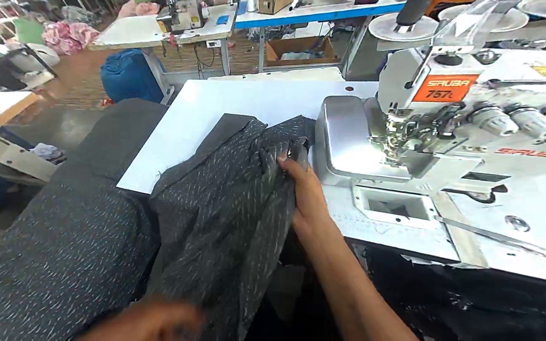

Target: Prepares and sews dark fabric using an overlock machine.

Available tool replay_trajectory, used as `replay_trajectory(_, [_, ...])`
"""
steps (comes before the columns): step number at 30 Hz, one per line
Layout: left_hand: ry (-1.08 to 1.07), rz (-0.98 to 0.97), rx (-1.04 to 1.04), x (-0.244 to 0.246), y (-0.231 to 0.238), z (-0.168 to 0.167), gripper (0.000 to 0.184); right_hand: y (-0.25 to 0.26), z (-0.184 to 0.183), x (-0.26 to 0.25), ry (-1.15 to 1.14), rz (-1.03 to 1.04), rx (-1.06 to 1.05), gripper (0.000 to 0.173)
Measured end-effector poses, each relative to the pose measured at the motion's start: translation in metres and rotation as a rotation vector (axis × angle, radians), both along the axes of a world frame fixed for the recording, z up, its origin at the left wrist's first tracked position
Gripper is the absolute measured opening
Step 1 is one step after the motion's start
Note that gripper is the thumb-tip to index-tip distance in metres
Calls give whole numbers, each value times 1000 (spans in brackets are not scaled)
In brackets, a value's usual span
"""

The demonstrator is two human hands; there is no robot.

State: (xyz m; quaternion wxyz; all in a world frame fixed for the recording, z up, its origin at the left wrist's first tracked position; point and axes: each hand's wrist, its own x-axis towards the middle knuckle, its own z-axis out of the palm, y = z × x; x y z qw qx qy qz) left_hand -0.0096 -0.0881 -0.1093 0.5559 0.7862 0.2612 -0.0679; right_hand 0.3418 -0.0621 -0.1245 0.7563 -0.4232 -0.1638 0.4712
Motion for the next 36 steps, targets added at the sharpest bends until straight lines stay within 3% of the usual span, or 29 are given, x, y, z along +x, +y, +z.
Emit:
replay_trajectory(3, [-184, 431, 644, 101, 107, 10, 49, -40, 13, -17, -163, 137, 5, 60])
replay_trajectory(6, [-141, 476, 861, 200, 203, -8, 87, -58, 20, -26, -156, 242, 22, 67])
replay_trajectory(7, [-69, 396, 891, 228, 222, -18, 83, -62, 24, -23, -149, 233, 8, 68])
replay_trajectory(9, [29, 245, 914, 265, 251, -16, 43, -67, 32, -9, -162, 175, 28, 64])
replay_trajectory(10, [19, 255, 898, 272, 264, 3, 34, -69, 35, -1, -174, 134, 51, 63])
replay_trajectory(12, [-130, 477, 814, 260, 290, 52, 37, -85, 34, 7, -148, 50, 84, 62])
replay_trajectory(14, [-282, 745, 801, 225, 326, 99, 42, -118, 26, -5, -72, 0, 103, 67])
replay_trajectory(16, [-205, 846, 931, 175, 352, 122, 49, -154, 9, -25, 44, 16, 28, 60])
replay_trajectory(19, [59, 784, 1053, 106, 361, 98, 48, -191, -29, -54, 111, 193, -109, 48])
replay_trajectory(22, [68, 661, 836, 103, 326, 46, 52, -189, -42, -55, -103, 385, -197, 47])
replay_trajectory(24, [54, 529, 633, 136, 272, 10, 69, -174, -50, -37, -458, 398, -265, 31])
replay_trajectory(25, [91, 451, 625, 151, 247, -2, 77, -170, -57, -26, -733, 375, -331, 23])
replay_trajectory(27, [144, 350, 817, 168, 225, -17, 88, -171, -57, -6, -1296, 287, -501, 28])
replay_trajectory(29, [160, 388, 906, 176, 233, -24, 90, -170, -46, 10, -1650, 156, -606, 32])
replay_trajectory(31, [181, 453, 899, 192, 252, -26, 90, -144, -25, 20, -1857, 0, -572, 31])
replay_trajectory(33, [203, 465, 899, 218, 263, -27, 89, -94, 3, 23, -1899, -49, -475, 24])
replay_trajectory(35, [228, 442, 855, 241, 270, -26, 78, -30, 26, 26, -1873, 56, -539, 20])
replay_trajectory(36, [222, 424, 824, 248, 273, -26, 64, 2, 34, 28, -1857, 153, -643, 21])
